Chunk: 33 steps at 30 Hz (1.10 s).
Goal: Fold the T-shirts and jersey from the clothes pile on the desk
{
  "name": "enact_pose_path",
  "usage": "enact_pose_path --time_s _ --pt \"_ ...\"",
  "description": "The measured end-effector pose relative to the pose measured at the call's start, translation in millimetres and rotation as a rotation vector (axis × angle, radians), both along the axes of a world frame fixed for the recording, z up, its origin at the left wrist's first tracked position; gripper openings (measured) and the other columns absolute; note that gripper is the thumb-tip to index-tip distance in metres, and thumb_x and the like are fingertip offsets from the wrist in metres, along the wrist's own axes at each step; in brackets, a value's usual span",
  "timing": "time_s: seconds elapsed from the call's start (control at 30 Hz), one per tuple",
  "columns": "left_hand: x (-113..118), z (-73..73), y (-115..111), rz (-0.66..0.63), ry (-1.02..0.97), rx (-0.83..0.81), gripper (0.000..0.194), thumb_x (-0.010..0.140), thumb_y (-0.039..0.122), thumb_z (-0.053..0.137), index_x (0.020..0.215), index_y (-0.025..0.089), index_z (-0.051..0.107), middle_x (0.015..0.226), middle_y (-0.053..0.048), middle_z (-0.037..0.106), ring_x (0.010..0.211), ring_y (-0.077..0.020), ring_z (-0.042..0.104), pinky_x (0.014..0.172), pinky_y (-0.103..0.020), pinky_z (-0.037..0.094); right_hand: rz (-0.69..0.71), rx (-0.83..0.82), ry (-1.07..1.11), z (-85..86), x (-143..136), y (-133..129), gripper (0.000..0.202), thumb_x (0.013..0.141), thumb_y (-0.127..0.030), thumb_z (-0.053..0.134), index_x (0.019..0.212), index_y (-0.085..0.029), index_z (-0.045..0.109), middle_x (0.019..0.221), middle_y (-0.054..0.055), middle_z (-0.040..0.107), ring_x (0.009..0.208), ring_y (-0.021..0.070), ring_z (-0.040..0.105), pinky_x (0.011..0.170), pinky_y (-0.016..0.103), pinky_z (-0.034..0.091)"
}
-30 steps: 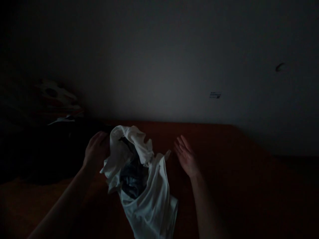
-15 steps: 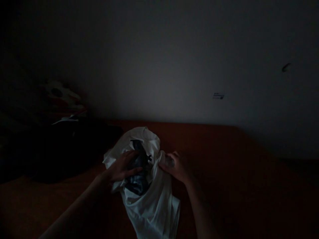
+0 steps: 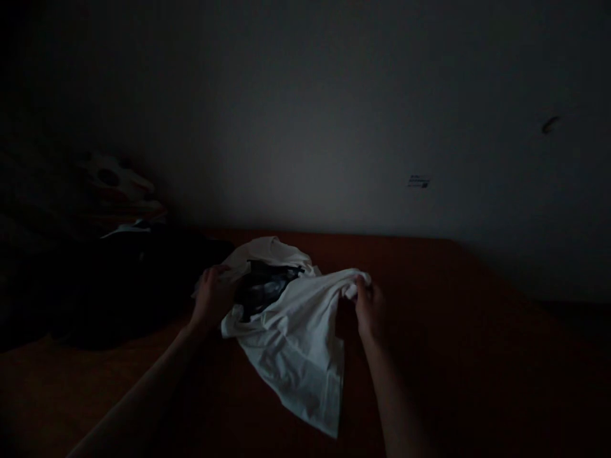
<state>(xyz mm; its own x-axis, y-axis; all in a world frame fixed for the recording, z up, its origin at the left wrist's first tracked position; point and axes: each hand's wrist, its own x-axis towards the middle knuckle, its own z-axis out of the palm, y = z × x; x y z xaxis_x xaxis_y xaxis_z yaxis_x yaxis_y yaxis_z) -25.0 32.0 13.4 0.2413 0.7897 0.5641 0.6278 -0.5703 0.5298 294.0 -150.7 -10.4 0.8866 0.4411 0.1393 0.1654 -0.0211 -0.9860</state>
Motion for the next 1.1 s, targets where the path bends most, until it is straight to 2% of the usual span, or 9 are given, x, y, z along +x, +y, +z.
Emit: enact_pose_path --time_s 0.07,0.17,0.3,0.5,0.57,0.7,0.83,0.97,1.1 --pt "-2 7.8 -7 -0.062 -0.054 0.023 0.022 0.089 0.042 0.057 0.092 0.02 0.062 0.093 -0.008 0.066 0.087 -0.0248 0.064 0.079 -0.036 0.051 0.005 0.129 0.032 -4.1 3 4 0.056 0.076 -0.07 0.063 0.106 -0.022 0.059 0.112 0.013 0.071 0.102 0.0283 0.069 0.081 0.04 0.057" --pt "-1 20.6 -23 -0.482 0.13 -0.076 0.027 0.091 0.044 0.055 0.077 0.021 0.062 0.072 -0.002 0.061 0.067 -0.0177 0.059 0.068 -0.029 0.047 0.075 0.097 -0.164 -6.3 -2 7 0.066 0.074 -0.067 0.069 0.12 -0.022 0.057 0.126 0.016 0.065 0.112 0.0291 0.064 0.092 0.046 0.054" --pt "2 27.1 -36 -0.834 0.444 -0.072 0.037 0.081 0.052 0.069 0.103 0.022 0.07 0.101 -0.009 0.071 0.094 -0.0259 0.066 0.086 -0.037 0.051 0.233 -0.165 -0.552 0.9 -15 -1 0.047 0.079 -0.067 0.066 0.098 -0.024 0.069 0.106 0.012 0.069 0.104 0.0295 0.064 0.097 0.049 0.049" --pt "2 2.5 -20 -0.648 0.486 -0.032 0.064 0.084 0.054 0.067 0.138 0.021 0.06 0.145 -0.016 0.056 0.135 -0.0363 0.051 0.114 -0.053 0.038 0.654 -0.385 -0.76 9.0 -23 -14 0.07 0.068 -0.067 0.079 0.124 -0.026 0.068 0.139 0.011 0.061 0.13 0.0332 0.054 0.111 0.05 0.04" --pt "4 -6.4 -13 -0.521 0.434 -0.018 0.049 0.092 0.049 0.059 0.133 0.021 0.064 0.142 -0.015 0.059 0.133 -0.0336 0.053 0.114 -0.053 0.04 0.653 -0.405 -0.776 6.3 -21 -13 0.072 0.067 -0.064 0.081 0.127 -0.026 0.067 0.144 0.012 0.058 0.132 0.034 0.052 0.111 0.052 0.039" --pt "7 -15.1 -7 -0.354 0.384 0.017 0.038 0.095 0.047 0.055 0.121 0.023 0.07 0.132 -0.013 0.065 0.126 -0.0314 0.058 0.112 -0.053 0.042 0.445 -0.404 -0.806 -0.9 -15 -7 0.028 0.085 -0.047 0.069 0.102 -0.025 0.075 0.116 0.011 0.07 0.11 0.0293 0.063 0.1 0.048 0.047" --pt "1 -18.7 -9 -0.398 0.44 -0.02 0.057 0.093 0.052 0.056 0.141 0.021 0.057 0.145 -0.015 0.057 0.137 -0.0351 0.049 0.115 -0.056 0.037 0.34 -0.428 -0.862 -3.3 -11 -6 0.022 0.09 -0.04 0.062 0.1 -0.025 0.075 0.103 0.011 0.069 0.103 0.0294 0.064 0.095 0.047 0.049" --pt "-6 -24.5 1 -0.516 0.502 -0.044 0.065 0.091 0.039 0.055 0.152 0.021 0.044 0.158 -0.015 0.044 0.146 -0.0357 0.039 0.119 -0.058 0.031 0.49 -0.359 -0.861 -0.1 -15 -10 0.033 0.088 -0.047 0.066 0.111 -0.025 0.073 0.111 0.01 0.068 0.107 0.0287 0.063 0.098 0.045 0.048" --pt "2 -26.5 22 -0.491 0.468 -0.049 0.056 0.093 0.032 0.046 0.147 0.02 0.051 0.152 -0.014 0.052 0.143 -0.0315 0.045 0.12 -0.053 0.033 0.604 -0.315 -0.805 6.4 -24 -11 0.032 0.084 -0.053 0.071 0.1 -0.025 0.077 0.105 0.008 0.068 0.099 0.0255 0.065 0.092 0.041 0.051"
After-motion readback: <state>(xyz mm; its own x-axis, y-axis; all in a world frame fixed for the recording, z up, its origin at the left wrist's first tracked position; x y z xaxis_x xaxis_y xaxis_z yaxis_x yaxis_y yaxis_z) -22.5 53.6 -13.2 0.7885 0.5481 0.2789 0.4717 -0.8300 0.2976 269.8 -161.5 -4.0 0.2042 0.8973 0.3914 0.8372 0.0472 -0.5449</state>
